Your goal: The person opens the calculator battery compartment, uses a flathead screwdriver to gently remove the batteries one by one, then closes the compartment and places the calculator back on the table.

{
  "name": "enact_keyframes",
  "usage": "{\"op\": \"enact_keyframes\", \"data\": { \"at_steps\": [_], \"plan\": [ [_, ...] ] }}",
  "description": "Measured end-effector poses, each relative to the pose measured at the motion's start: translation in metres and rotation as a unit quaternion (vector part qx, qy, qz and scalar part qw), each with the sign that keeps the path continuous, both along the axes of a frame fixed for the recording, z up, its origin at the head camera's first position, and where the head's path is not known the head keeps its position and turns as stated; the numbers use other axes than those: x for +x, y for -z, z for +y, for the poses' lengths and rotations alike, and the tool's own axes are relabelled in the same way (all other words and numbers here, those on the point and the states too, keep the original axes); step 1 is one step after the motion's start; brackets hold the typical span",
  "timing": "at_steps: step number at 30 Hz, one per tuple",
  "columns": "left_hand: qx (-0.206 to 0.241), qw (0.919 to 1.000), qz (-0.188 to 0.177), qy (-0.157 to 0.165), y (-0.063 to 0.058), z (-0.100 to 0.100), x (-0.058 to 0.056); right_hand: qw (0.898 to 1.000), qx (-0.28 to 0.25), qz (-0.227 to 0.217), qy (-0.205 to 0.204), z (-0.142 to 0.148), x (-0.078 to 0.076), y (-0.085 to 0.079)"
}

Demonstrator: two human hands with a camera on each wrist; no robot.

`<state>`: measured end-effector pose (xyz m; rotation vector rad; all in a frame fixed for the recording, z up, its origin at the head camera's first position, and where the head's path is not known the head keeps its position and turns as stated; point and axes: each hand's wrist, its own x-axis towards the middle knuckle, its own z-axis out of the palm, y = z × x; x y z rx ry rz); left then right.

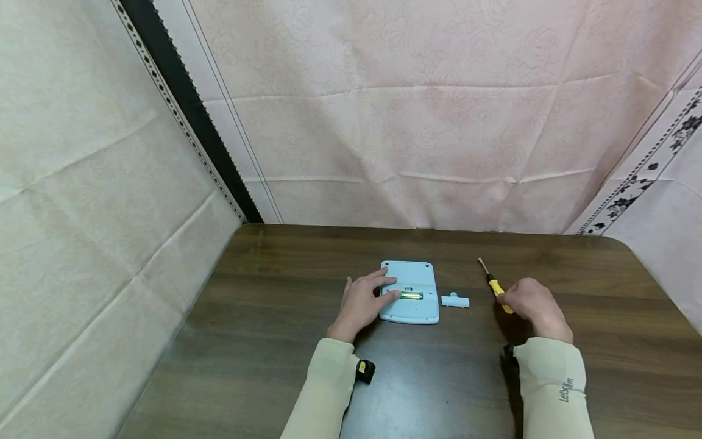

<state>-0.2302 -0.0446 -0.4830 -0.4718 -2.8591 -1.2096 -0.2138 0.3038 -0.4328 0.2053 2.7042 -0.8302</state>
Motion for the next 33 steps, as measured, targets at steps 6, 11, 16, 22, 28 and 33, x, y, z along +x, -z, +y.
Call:
{"op": "enact_keyframes", "data": {
  "at_steps": [6,11,16,22,28,33],
  "plan": [
    [-0.001,1.0000,-0.002,0.001,0.0010,0.0000,-0.0008,0.999,-0.001,0.028,0.021,0.0021,0.0006,0.0002],
    [0.000,1.0000,-0.001,0.001,0.0014,0.0000,-0.0008,0.998,-0.001,0.055,0.036,0.0041,-0.0003,-0.0002],
    [0.000,1.0000,-0.002,0.001,0.0013,0.0000,-0.0009,0.993,-0.013,0.096,0.068,0.0037,0.0006,-0.0014],
    [-0.003,1.0000,-0.004,0.001,0.0010,-0.0002,-0.0009,0.983,-0.039,0.141,0.110,-0.0002,0.0035,-0.0034],
    [0.001,1.0000,-0.003,0.002,0.0005,-0.0003,-0.0006,0.974,-0.062,0.171,0.132,-0.0031,0.0025,-0.0047],
    [0.002,1.0000,-0.002,0.002,0.0007,-0.0001,-0.0004,0.965,-0.073,0.213,0.133,-0.0040,0.0003,-0.0036]
  ]
}}
